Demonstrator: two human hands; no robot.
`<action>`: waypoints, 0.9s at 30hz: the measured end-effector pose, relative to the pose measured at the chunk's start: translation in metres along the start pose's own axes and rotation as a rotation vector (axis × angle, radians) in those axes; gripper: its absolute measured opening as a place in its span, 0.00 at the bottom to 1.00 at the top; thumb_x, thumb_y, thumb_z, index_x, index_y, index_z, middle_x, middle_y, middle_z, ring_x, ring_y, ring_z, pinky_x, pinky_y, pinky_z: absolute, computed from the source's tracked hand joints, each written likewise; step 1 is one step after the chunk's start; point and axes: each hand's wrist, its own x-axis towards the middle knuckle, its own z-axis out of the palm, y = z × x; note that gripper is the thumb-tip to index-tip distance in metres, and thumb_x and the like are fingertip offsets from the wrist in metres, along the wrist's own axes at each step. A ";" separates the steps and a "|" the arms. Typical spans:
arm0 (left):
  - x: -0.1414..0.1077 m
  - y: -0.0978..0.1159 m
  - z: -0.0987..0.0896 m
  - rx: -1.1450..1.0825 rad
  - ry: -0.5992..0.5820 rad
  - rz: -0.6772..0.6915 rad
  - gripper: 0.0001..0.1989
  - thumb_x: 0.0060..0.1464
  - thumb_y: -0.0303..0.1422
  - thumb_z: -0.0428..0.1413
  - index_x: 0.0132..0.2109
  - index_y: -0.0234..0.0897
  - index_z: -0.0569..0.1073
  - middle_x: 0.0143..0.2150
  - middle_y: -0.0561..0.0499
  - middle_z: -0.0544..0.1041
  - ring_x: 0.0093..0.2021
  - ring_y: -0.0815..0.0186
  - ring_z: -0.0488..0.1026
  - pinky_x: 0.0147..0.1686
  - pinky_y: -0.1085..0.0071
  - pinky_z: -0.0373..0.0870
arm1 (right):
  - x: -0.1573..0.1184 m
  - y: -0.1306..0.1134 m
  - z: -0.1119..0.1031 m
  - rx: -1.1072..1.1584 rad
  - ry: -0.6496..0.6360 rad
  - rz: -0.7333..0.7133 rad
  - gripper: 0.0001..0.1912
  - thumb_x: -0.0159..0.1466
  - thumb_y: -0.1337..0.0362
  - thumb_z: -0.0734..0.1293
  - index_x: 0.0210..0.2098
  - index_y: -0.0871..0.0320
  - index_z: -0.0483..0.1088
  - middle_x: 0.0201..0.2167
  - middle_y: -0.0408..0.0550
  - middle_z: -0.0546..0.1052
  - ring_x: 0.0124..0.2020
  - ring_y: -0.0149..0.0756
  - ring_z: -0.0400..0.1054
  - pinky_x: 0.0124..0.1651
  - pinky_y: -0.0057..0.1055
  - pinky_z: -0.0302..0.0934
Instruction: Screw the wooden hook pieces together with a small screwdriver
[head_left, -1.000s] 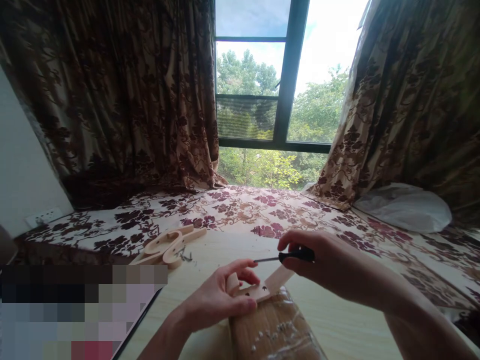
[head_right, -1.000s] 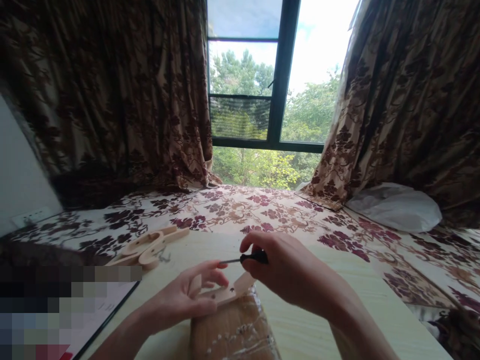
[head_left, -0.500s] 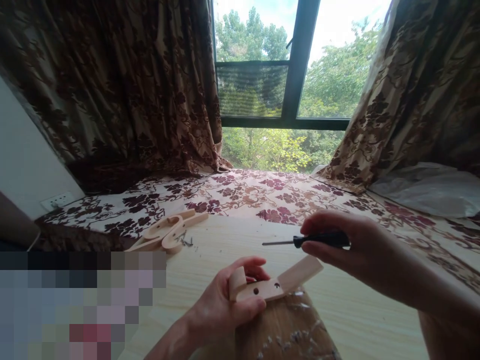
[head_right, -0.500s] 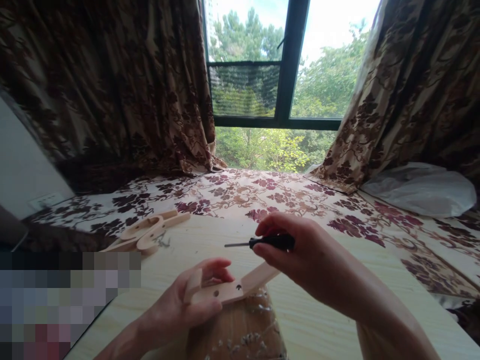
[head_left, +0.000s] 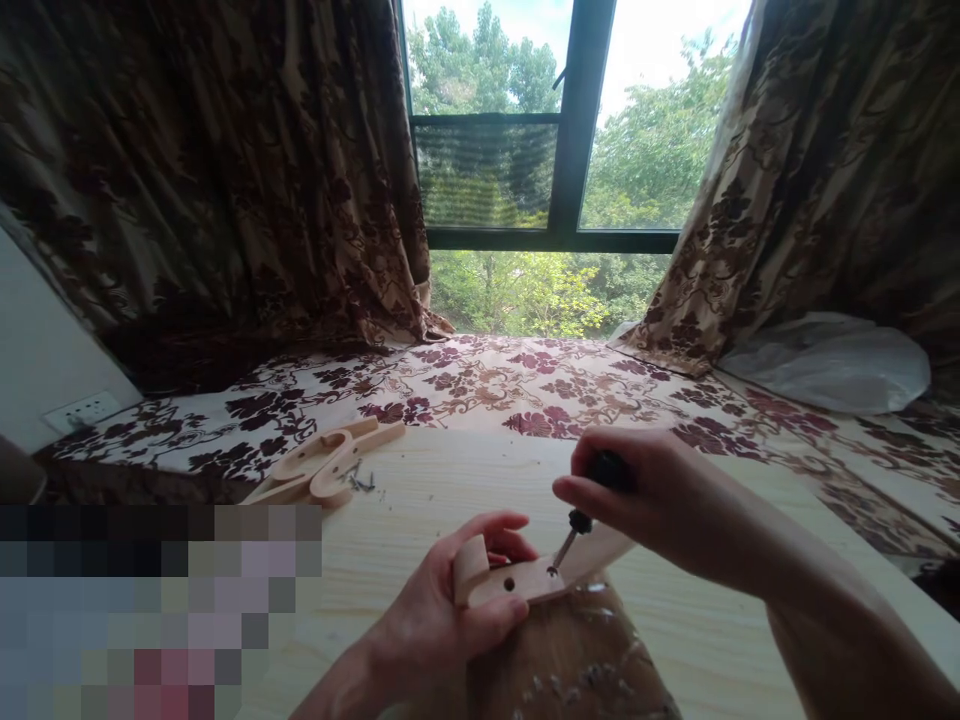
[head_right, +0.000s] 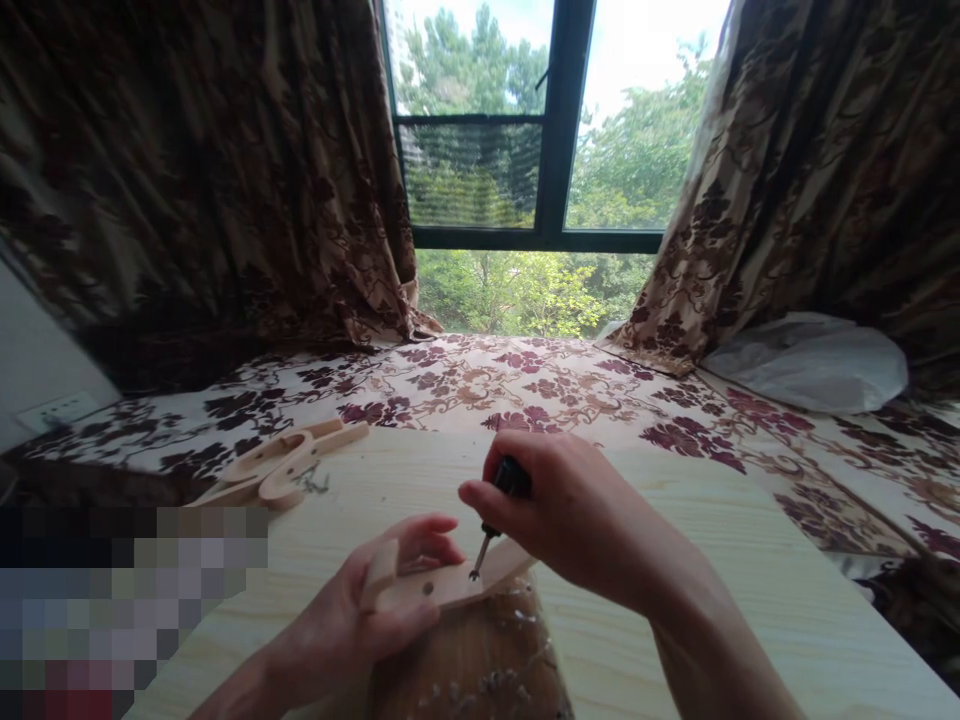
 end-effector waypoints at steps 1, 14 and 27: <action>0.000 0.000 0.000 0.002 0.000 0.005 0.26 0.45 0.30 0.58 0.54 0.40 0.65 0.44 0.51 0.72 0.42 0.65 0.69 0.39 0.71 0.64 | 0.000 -0.001 0.002 -0.015 -0.009 -0.001 0.13 0.62 0.55 0.64 0.24 0.56 0.66 0.18 0.38 0.68 0.20 0.26 0.56 0.22 0.25 0.49; -0.002 0.004 -0.006 0.022 -0.049 -0.004 0.31 0.45 0.29 0.58 0.57 0.47 0.59 0.46 0.53 0.69 0.36 0.71 0.67 0.28 0.77 0.61 | -0.001 -0.013 0.010 -0.089 -0.018 -0.080 0.08 0.64 0.61 0.61 0.30 0.55 0.60 0.23 0.38 0.67 0.23 0.28 0.55 0.25 0.27 0.48; -0.003 0.008 -0.004 0.061 -0.038 -0.010 0.29 0.45 0.31 0.57 0.55 0.45 0.61 0.44 0.53 0.69 0.37 0.68 0.67 0.30 0.75 0.61 | -0.007 -0.019 0.005 -0.127 -0.065 -0.144 0.07 0.63 0.65 0.60 0.28 0.56 0.57 0.21 0.37 0.63 0.22 0.28 0.51 0.25 0.28 0.44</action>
